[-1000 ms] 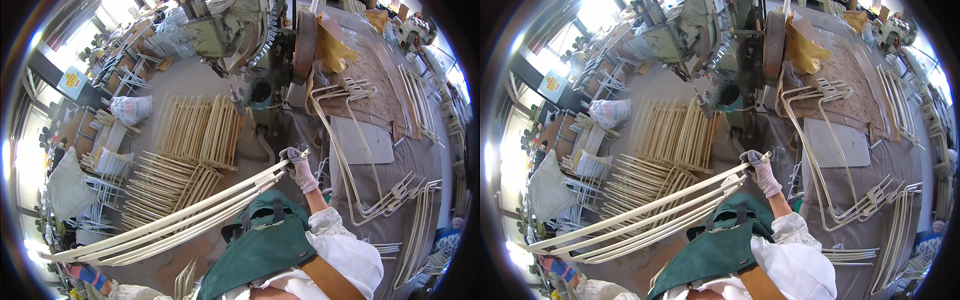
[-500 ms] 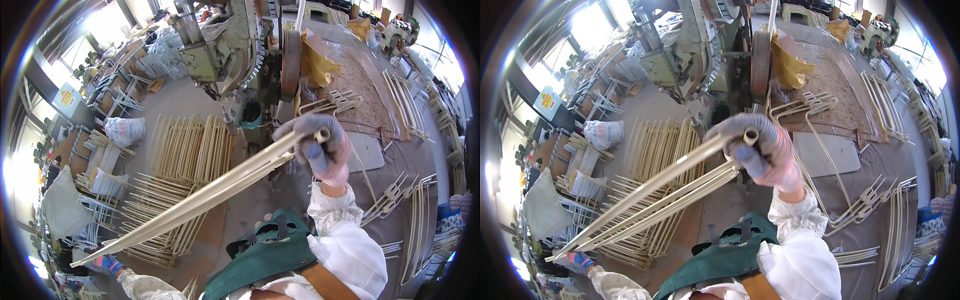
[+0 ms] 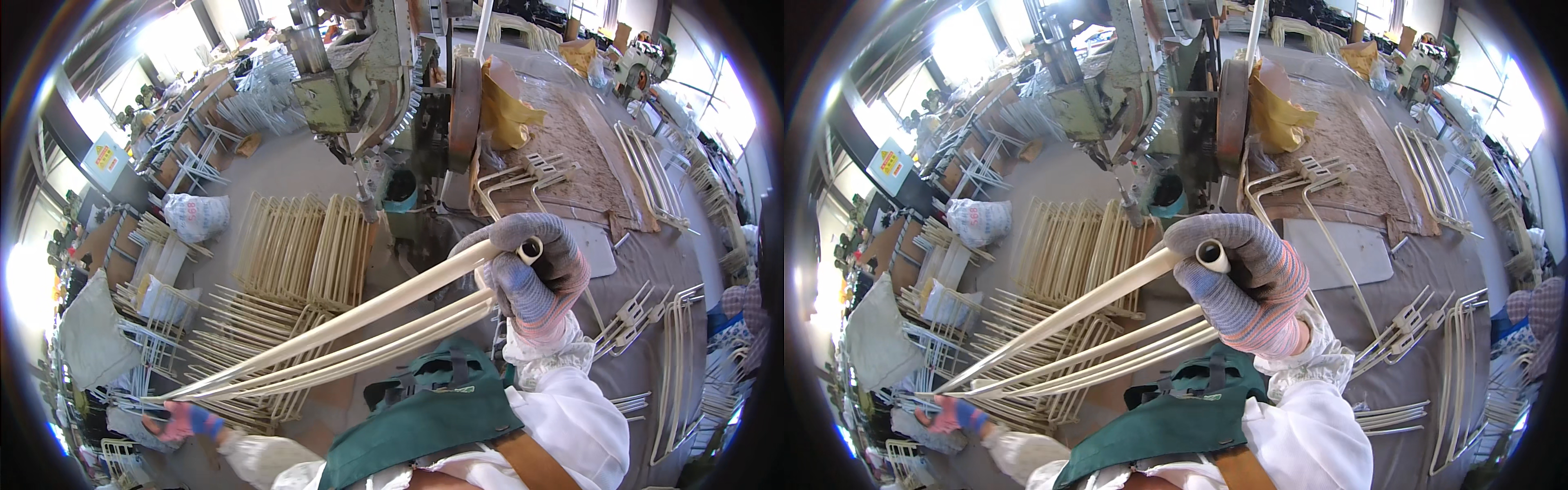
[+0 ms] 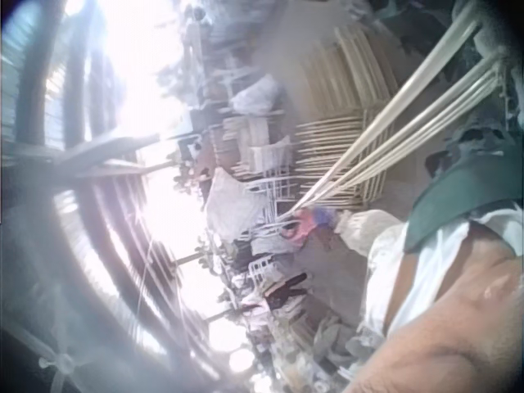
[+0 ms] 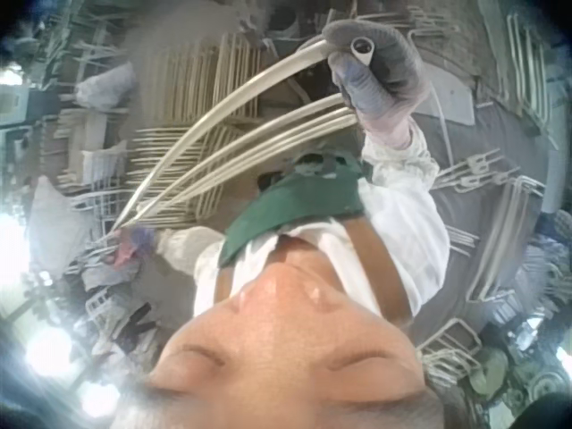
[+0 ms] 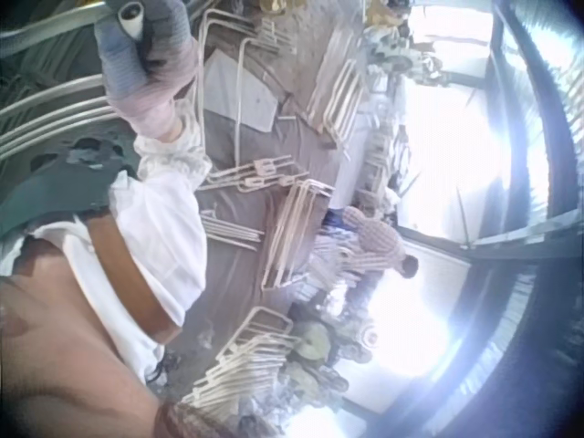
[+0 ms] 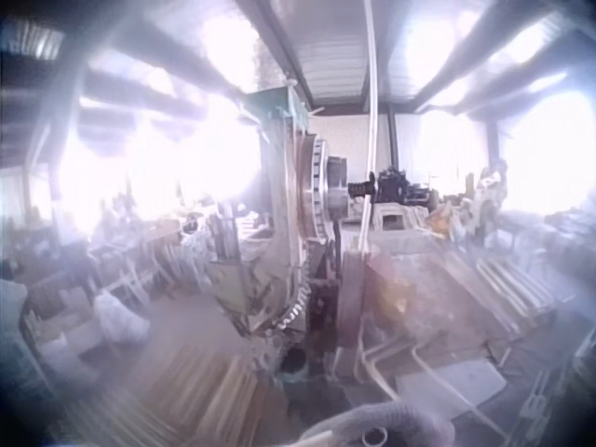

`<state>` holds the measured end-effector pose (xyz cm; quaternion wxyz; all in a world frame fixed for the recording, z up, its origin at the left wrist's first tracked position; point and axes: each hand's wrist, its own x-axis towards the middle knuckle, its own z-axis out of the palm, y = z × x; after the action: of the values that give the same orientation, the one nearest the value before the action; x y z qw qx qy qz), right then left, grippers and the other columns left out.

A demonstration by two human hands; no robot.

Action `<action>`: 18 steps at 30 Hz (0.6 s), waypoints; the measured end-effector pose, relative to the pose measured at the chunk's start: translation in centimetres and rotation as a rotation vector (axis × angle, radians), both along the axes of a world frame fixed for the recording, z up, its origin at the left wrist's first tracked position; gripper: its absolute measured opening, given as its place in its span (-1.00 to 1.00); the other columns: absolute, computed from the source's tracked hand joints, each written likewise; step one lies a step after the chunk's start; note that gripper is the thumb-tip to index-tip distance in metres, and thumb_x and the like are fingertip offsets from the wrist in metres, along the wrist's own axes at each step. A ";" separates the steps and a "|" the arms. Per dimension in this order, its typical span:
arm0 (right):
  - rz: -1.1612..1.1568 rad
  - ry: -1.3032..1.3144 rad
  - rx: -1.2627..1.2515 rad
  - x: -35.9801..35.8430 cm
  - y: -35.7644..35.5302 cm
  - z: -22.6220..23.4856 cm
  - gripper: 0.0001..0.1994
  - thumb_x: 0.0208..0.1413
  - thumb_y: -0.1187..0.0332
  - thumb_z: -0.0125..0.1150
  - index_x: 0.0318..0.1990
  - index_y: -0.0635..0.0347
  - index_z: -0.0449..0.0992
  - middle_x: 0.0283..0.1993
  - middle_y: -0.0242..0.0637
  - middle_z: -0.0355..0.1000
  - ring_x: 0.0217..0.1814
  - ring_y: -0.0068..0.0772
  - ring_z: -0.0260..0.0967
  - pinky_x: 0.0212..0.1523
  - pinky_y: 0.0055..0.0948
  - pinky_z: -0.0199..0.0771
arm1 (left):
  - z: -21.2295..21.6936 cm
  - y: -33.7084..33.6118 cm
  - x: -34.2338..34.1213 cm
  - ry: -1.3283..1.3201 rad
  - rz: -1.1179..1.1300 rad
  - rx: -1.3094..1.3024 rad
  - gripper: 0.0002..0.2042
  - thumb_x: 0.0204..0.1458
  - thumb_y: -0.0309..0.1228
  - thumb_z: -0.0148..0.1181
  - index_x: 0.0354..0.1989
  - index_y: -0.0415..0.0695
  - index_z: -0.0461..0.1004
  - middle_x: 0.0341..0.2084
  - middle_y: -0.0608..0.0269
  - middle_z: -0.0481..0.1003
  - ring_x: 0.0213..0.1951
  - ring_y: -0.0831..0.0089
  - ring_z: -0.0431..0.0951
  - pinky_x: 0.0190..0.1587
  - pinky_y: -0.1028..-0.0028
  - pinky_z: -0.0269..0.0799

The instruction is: The person uses a hydraulic press to attach plastic feet to metal chair frames. They repeatedly position frames under the press, activate the machine, and stack the finished frames. Later, they gather and bundle wooden dowels from a pile on the floor.

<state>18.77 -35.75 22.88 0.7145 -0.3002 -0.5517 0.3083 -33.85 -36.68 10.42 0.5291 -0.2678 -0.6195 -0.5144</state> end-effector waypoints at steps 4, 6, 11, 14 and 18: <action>0.090 -0.243 0.147 -1.7 -0.2 1.3 -0.81 -0.10 0.52 0.19 -0.26 0.25 0.42 -0.37 -0.30 0.47 -0.39 -0.51 0.42 -0.34 -0.61 0.37 | 1.8 0.9 15.0 0.593 -0.785 -0.191 -0.52 -0.02 -0.33 -0.02 0.06 -0.30 0.09 -0.08 -0.14 0.25 -0.15 0.01 0.35 -0.16 0.02 0.30; 0.061 -0.321 0.153 -1.8 0.7 0.8 -0.74 -0.11 0.53 0.19 -0.19 0.27 0.40 -0.40 -0.27 0.47 -0.40 -0.47 0.44 -0.37 -0.61 0.37 | 4.7 1.2 22.9 0.579 -0.855 -0.625 -0.58 0.01 -0.20 -0.06 -0.10 -0.31 0.20 -0.27 -0.07 0.38 -0.33 0.05 0.44 -0.32 0.09 0.37; 0.025 -0.553 0.172 -1.4 1.9 2.6 -0.60 -0.07 0.49 0.16 0.00 0.26 0.30 -0.39 -0.20 0.45 -0.41 -0.34 0.44 -0.37 -0.54 0.40 | 1.2 2.4 20.6 0.309 -0.890 -0.448 -0.64 -0.01 -0.30 -0.05 -0.11 -0.33 0.32 -0.24 -0.01 0.43 -0.27 0.11 0.38 -0.14 0.29 0.25; -0.295 -0.781 0.092 0.9 5.5 -1.4 -0.60 0.02 0.49 0.05 0.06 0.24 0.22 -0.48 -0.26 0.38 -0.50 -0.37 0.35 -0.46 -0.50 0.34 | 1.9 3.4 21.9 0.182 -1.048 -0.645 -0.72 -0.11 -0.34 0.02 -0.25 -0.27 0.32 -0.45 0.07 0.45 -0.44 0.12 0.44 -0.29 0.27 0.29; 0.096 -0.466 -0.181 2.1 4.6 -1.8 -0.61 0.07 0.31 0.01 0.04 0.24 0.22 -0.58 -0.47 0.18 -0.56 -0.66 0.07 -0.51 -0.60 0.14 | 2.4 5.7 23.5 0.359 -1.354 -0.804 -0.75 -0.16 -0.46 0.03 -0.26 -0.27 0.31 -0.59 0.13 0.39 -0.65 0.17 0.36 -0.55 0.34 0.27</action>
<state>20.84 -31.13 21.05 0.5226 -0.3994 -0.6853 0.3126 -10.32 -30.98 12.80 0.0571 -0.8334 -0.3661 -0.4102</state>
